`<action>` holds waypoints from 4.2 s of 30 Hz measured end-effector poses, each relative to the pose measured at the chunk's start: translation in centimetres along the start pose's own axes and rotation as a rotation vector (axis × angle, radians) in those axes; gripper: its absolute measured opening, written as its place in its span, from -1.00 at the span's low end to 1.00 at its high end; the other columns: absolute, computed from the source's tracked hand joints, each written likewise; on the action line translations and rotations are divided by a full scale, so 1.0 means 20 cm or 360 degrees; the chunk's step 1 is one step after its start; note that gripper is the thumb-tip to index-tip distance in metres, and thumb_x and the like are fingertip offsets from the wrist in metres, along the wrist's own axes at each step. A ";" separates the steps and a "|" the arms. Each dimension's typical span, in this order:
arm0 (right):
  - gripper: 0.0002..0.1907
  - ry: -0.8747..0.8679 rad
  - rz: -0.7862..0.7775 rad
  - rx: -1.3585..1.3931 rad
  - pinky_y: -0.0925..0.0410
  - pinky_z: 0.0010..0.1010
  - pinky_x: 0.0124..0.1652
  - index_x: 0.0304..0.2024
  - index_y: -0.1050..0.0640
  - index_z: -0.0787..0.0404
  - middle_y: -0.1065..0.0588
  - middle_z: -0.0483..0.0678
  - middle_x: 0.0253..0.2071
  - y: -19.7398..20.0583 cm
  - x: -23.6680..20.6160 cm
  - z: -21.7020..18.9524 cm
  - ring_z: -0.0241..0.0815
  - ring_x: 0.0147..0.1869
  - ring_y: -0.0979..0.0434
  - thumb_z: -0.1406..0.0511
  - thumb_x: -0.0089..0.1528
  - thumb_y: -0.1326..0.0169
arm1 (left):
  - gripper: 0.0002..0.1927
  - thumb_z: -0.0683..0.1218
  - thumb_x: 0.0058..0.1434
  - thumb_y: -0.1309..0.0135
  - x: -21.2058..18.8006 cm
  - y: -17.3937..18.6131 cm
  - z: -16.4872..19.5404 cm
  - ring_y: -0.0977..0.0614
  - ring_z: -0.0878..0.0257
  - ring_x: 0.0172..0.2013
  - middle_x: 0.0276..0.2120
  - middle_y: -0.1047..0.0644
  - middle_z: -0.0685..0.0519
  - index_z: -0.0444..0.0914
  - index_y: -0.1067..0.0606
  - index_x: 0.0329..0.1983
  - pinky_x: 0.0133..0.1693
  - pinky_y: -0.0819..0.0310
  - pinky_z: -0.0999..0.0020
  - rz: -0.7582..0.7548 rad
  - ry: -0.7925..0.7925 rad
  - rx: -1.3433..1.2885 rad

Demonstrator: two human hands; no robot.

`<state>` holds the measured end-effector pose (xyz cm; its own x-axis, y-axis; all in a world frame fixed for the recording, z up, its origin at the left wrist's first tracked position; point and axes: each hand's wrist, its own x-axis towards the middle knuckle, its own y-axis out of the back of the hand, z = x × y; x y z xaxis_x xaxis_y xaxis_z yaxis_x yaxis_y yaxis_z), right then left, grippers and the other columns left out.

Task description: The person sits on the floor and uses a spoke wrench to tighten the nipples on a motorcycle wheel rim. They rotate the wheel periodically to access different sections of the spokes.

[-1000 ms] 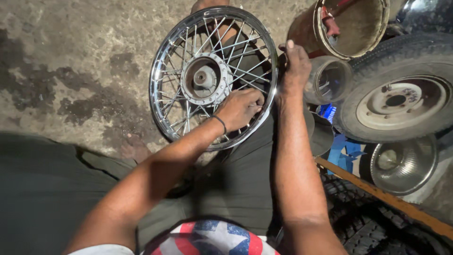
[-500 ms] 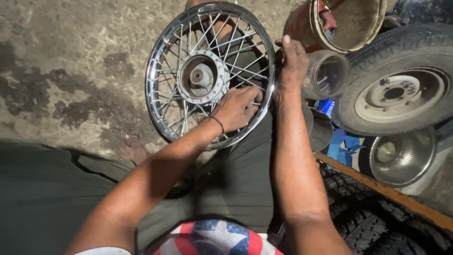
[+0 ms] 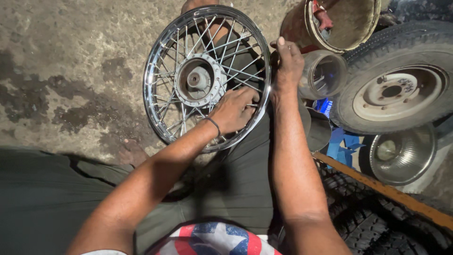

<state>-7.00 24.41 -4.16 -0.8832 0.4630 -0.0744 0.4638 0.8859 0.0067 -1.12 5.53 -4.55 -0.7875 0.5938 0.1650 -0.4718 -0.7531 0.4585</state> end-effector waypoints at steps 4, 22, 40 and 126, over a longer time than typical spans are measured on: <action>-0.68 -0.0018 0.0001 0.0070 -0.14 -0.50 -0.33 -0.26 -0.64 0.26 -0.41 -0.22 -0.44 0.01 0.01 0.02 -0.40 -0.35 -0.29 0.11 0.29 -0.19 | -0.90 -0.15 0.27 -0.11 0.00 0.00 0.01 -0.58 0.00 -0.17 -0.26 -0.49 -0.02 -0.22 -0.48 -0.17 -0.12 -0.36 0.09 -0.0025 0.0013 0.0006; -0.68 -0.0003 -0.0009 0.0081 -0.14 -0.52 -0.33 -0.25 -0.64 0.25 -0.41 -0.24 -0.43 0.02 0.02 0.02 -0.41 -0.35 -0.28 0.10 0.29 -0.20 | -0.77 -0.19 0.15 -0.15 0.00 -0.01 0.02 -0.54 -0.03 -0.13 -0.19 -0.45 -0.04 -0.28 -0.44 -0.13 -0.12 -0.35 0.08 0.0088 -0.0098 -0.0053; -0.67 -0.0031 -0.0019 0.0131 -0.16 -0.50 -0.32 -0.24 -0.63 0.28 -0.41 -0.23 -0.42 0.02 0.01 0.02 -0.40 -0.34 -0.29 0.11 0.29 -0.20 | -0.80 -0.17 0.21 -0.13 0.00 -0.01 0.02 -0.54 0.00 -0.06 -0.14 -0.47 -0.02 -0.25 -0.44 -0.11 -0.06 -0.34 0.08 0.0015 -0.0020 -0.0019; -0.64 0.0519 -0.1371 -0.0411 -0.42 -0.09 -0.11 -0.09 -0.55 0.27 -0.58 0.12 -0.11 -1.03 -0.77 -0.32 0.20 -0.11 -0.60 0.39 0.03 -0.14 | -0.52 0.12 0.50 0.13 -0.68 1.06 -0.06 -0.57 0.35 -0.34 -0.29 -0.57 0.07 -0.36 -0.51 0.14 -0.29 -0.47 0.45 0.1027 0.1142 -0.1102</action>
<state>-3.44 -0.86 3.18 -0.9079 -0.4001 0.1248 -0.3494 0.8871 0.3017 -0.95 -18.86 1.89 -0.8964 -0.0800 -0.4359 0.1535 -0.9788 -0.1359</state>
